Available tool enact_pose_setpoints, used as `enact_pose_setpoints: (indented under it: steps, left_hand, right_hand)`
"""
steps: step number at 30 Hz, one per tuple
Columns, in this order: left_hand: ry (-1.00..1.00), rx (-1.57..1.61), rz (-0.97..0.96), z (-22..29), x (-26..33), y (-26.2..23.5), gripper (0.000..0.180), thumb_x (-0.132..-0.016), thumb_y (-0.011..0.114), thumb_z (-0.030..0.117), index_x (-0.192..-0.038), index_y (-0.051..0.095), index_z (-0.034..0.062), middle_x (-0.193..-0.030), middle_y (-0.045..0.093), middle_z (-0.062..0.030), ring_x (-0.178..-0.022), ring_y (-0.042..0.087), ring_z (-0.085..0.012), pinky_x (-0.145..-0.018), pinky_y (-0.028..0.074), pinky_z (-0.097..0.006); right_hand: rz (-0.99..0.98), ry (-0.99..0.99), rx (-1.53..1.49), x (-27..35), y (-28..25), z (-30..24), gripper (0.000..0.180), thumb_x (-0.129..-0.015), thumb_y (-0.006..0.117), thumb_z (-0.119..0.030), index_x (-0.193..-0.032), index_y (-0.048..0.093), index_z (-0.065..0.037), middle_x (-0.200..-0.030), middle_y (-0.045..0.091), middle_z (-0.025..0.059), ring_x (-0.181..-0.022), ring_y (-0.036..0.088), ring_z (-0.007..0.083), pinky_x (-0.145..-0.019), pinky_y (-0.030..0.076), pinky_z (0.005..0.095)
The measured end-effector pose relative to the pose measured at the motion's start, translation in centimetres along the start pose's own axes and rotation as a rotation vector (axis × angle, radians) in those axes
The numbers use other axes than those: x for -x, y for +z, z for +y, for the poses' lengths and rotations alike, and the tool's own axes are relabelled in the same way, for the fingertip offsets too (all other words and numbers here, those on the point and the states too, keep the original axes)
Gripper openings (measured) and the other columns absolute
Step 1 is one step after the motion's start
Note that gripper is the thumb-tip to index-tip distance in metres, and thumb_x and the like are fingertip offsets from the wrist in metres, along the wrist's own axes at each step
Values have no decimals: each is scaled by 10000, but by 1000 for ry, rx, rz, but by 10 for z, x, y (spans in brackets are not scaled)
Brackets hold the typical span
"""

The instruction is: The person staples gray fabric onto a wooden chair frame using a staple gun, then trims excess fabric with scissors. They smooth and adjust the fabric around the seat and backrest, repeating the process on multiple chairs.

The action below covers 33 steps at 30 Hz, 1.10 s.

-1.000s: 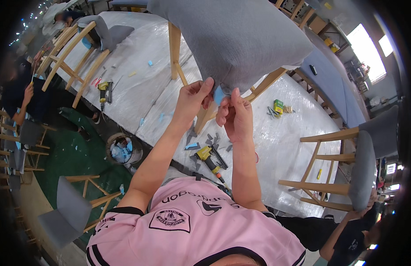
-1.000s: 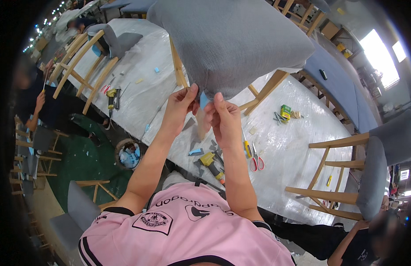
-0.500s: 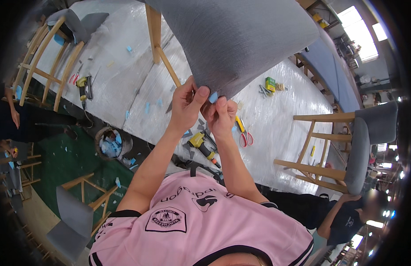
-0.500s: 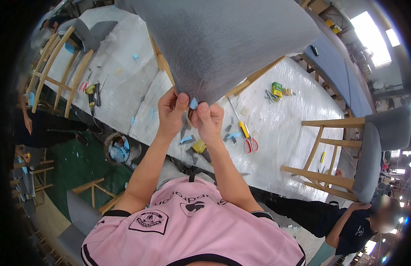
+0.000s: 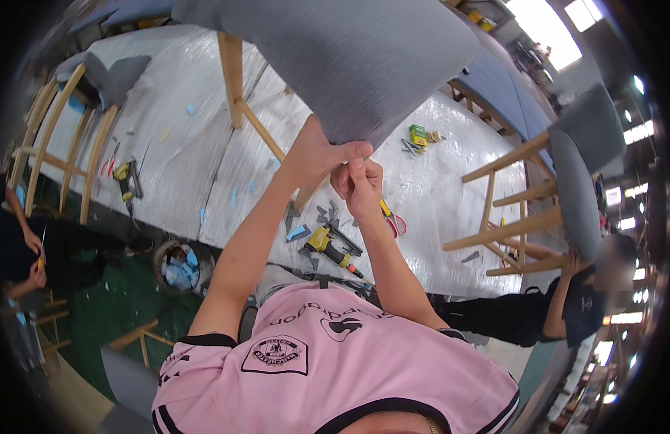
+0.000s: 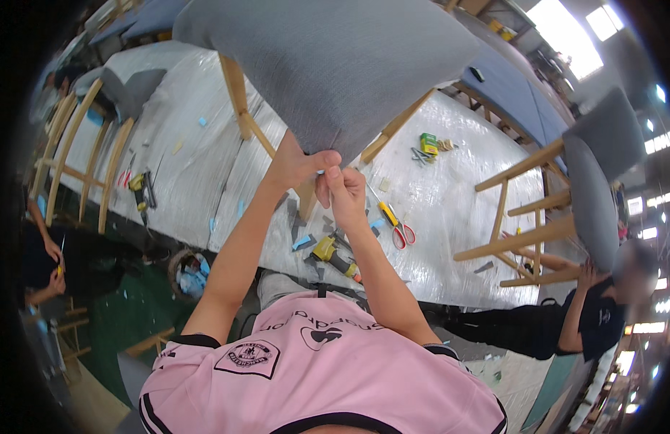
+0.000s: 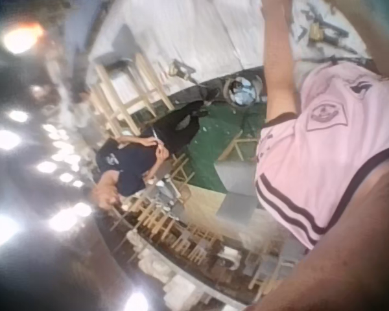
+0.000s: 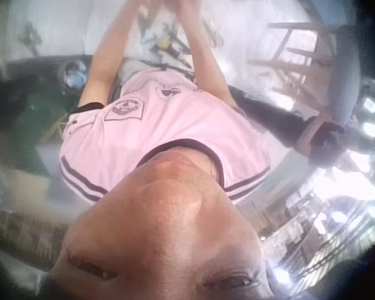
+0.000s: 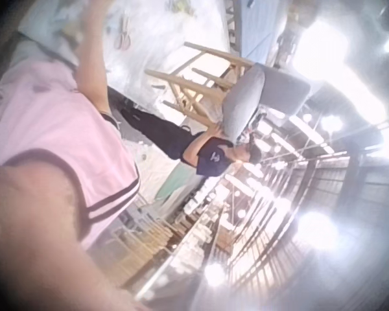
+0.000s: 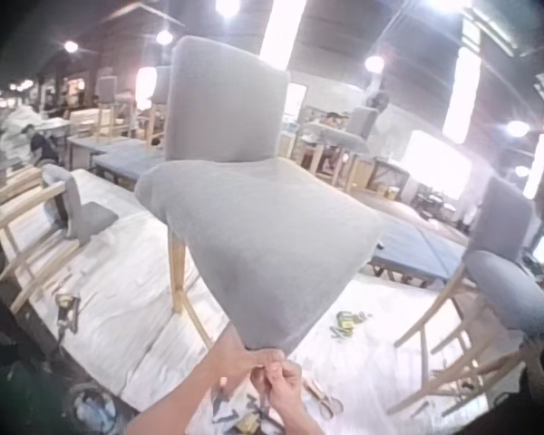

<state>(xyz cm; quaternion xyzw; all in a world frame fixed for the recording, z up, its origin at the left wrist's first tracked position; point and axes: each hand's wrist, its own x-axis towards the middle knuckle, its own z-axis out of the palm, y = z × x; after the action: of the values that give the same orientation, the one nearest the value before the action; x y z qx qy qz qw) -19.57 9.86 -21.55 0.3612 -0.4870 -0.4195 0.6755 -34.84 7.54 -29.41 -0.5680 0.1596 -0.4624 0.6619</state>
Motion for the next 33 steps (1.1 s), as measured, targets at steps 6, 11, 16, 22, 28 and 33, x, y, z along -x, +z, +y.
enact_pose_setpoints:
  steps: [6, 11, 16, 22, 28, 33]
  left_hand:
    - [109, -47, -101, -12, -20, -6, 844, -658, 984, 286, -1302, 545, -39, -1263, 611, -166, -1188, 594, -275, -1018, 472, -403]
    - [-95, 71, -254, -21, -15, 2, 881, -781, 907, 350, -1423, 459, -52, -1413, 534, -182, -1274, 548, -248, -1067, 438, -380]
    - [1, 314, -182, -68, -14, 20, 1112, -802, 850, 544, -1549, 291, -62, -1587, 370, -167, -1357, 476, -222, -1115, 372, -316]
    - [259, -434, -76, -44, -3, 6, 1028, -738, 909, 479, -1454, 416, -70, -1448, 486, -214, -1288, 527, -289, -1105, 392, -352]
    - [19, -132, -46, -30, -13, 1, 917, -672, 961, 376, -1342, 513, -61, -1246, 608, -201, -1168, 603, -287, -1011, 476, -384]
    - [138, -69, -93, -20, -18, 2, 841, -677, 985, 300, -1271, 526, -79, -1247, 579, -203, -1166, 580, -283, -987, 469, -386]
  right_hand:
    - [278, 65, 896, 2, 24, -136, 343, -1038, 634, -309, -1013, 751, 12, -830, 744, 99, -798, 724, 186, -749, 547, 320]
    - [681, -524, 1826, -46, 69, -180, 438, -986, 654, -372, -1199, 675, 11, -1065, 700, 173, -1002, 672, 276, -900, 503, 377]
    - [606, -432, 2174, -112, 118, -118, 623, -942, 650, -486, -1320, 587, 5, -1226, 616, 213, -1151, 582, 351, -1013, 427, 432]
    - [482, -457, 2248, -181, 194, -70, 864, -889, 645, -623, -1466, 482, -2, -1419, 516, 261, -1329, 474, 441, -1149, 336, 497]
    - [219, -606, 1893, -212, 214, -106, 868, -897, 622, -650, -1453, 484, 2, -1427, 521, 259, -1338, 476, 434, -1142, 348, 500]
    - [673, -646, 1388, -154, 73, -208, 694, -954, 587, -581, -1310, 575, 15, -1278, 611, 217, -1204, 570, 349, -1017, 443, 451]
